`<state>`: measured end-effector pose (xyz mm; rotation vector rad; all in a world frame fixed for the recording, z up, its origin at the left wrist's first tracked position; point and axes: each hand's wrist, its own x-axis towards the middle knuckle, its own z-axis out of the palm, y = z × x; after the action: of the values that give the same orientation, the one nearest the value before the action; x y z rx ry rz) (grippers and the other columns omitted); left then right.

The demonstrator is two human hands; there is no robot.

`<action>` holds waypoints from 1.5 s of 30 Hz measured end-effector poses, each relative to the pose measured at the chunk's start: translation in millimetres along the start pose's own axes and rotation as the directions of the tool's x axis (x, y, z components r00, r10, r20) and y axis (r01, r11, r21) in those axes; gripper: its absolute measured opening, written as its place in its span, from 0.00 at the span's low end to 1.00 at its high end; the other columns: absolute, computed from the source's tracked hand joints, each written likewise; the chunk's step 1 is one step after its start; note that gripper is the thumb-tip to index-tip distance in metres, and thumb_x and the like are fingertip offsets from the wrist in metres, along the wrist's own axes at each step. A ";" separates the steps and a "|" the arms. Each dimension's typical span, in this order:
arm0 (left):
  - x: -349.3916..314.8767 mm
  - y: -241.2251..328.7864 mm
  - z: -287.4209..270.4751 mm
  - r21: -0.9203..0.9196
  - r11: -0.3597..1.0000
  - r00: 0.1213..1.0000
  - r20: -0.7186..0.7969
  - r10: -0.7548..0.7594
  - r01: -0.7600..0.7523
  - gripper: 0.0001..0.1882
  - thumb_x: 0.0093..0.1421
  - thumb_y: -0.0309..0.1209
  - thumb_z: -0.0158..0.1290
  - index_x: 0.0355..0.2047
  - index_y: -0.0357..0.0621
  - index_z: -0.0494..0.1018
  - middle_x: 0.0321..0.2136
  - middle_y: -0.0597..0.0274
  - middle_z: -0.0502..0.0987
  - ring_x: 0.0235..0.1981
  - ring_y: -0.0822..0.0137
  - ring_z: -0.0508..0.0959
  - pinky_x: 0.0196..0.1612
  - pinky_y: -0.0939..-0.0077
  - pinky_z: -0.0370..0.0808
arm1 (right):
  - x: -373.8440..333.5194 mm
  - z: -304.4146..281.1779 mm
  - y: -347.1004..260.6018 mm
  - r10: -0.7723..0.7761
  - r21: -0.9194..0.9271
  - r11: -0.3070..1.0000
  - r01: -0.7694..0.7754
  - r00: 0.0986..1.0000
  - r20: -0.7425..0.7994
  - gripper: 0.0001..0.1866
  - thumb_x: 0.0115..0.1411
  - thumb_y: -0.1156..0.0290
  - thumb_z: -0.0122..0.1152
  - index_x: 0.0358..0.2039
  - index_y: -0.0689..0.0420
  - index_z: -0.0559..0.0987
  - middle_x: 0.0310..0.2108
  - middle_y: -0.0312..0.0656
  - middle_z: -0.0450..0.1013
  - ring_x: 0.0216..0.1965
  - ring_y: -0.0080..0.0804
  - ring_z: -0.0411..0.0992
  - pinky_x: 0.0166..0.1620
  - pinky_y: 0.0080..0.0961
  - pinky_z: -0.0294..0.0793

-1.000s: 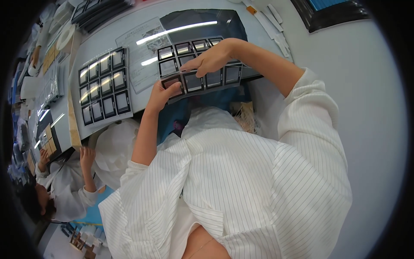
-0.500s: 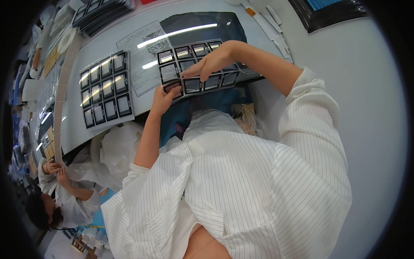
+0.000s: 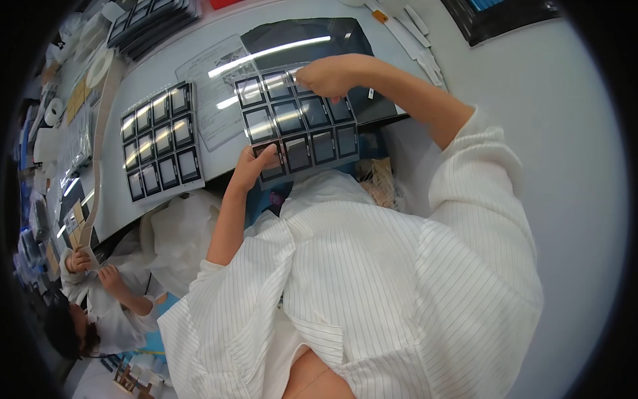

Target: Inspecting and handling plastic grids at an assembly workstation.

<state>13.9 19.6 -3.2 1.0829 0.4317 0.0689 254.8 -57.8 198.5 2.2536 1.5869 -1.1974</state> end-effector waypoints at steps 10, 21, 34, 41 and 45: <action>-0.2 0.5 -11.4 0.023 1.000 0.996 -0.094 -0.010 0.012 0.12 0.61 0.36 0.53 0.39 0.41 0.75 0.32 0.64 0.79 0.33 0.73 0.79 0.37 0.78 0.75 | -75.6 126.8 86.8 0.282 0.426 0.903 -0.062 0.834 -0.475 0.12 0.64 0.66 0.44 0.38 0.59 0.74 0.28 0.43 0.73 0.31 0.32 0.70 0.35 0.28 0.68; 7.7 13.2 -11.5 0.033 0.976 0.960 -0.194 -0.204 0.214 0.15 0.61 0.37 0.53 0.45 0.43 0.71 0.38 0.59 0.79 0.37 0.68 0.80 0.37 0.79 0.76 | -100.3 538.3 168.7 0.846 0.695 0.507 -0.511 0.449 -0.287 0.10 0.56 0.71 0.49 0.34 0.65 0.70 0.36 0.60 0.71 0.39 0.58 0.69 0.40 0.47 0.68; 14.6 17.3 -20.3 -0.080 0.978 0.975 -0.091 -0.202 0.195 0.13 0.60 0.32 0.54 0.43 0.39 0.72 0.37 0.57 0.78 0.37 0.65 0.79 0.41 0.73 0.77 | -11.5 376.8 136.3 0.543 0.568 0.823 -0.015 0.318 -0.777 0.21 0.53 0.78 0.51 0.49 0.64 0.67 0.55 0.53 0.61 0.55 0.52 0.61 0.57 0.38 0.62; 7.5 46.6 -31.6 -0.225 0.967 0.964 -0.259 0.060 -0.121 0.16 0.60 0.31 0.54 0.46 0.38 0.71 0.42 0.55 0.77 0.40 0.59 0.80 0.38 0.75 0.79 | 10.6 158.0 61.1 0.089 0.099 0.994 0.035 0.217 -0.972 0.27 0.46 0.85 0.44 0.51 0.61 0.67 0.53 0.48 0.64 0.54 0.46 0.62 0.57 0.39 0.59; 2.9 47.1 -22.7 -0.142 0.988 0.967 -0.254 0.022 -0.060 0.16 0.57 0.30 0.57 0.45 0.41 0.72 0.41 0.58 0.78 0.37 0.64 0.80 0.33 0.79 0.78 | 14.4 106.4 33.3 -0.131 -0.074 0.974 0.216 0.261 -0.956 0.24 0.49 0.83 0.46 0.49 0.59 0.71 0.53 0.46 0.66 0.54 0.46 0.63 0.57 0.38 0.60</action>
<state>15.3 61.8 27.7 0.9390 0.6234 0.2738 229.0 -117.1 106.5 3.1384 2.1285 0.4279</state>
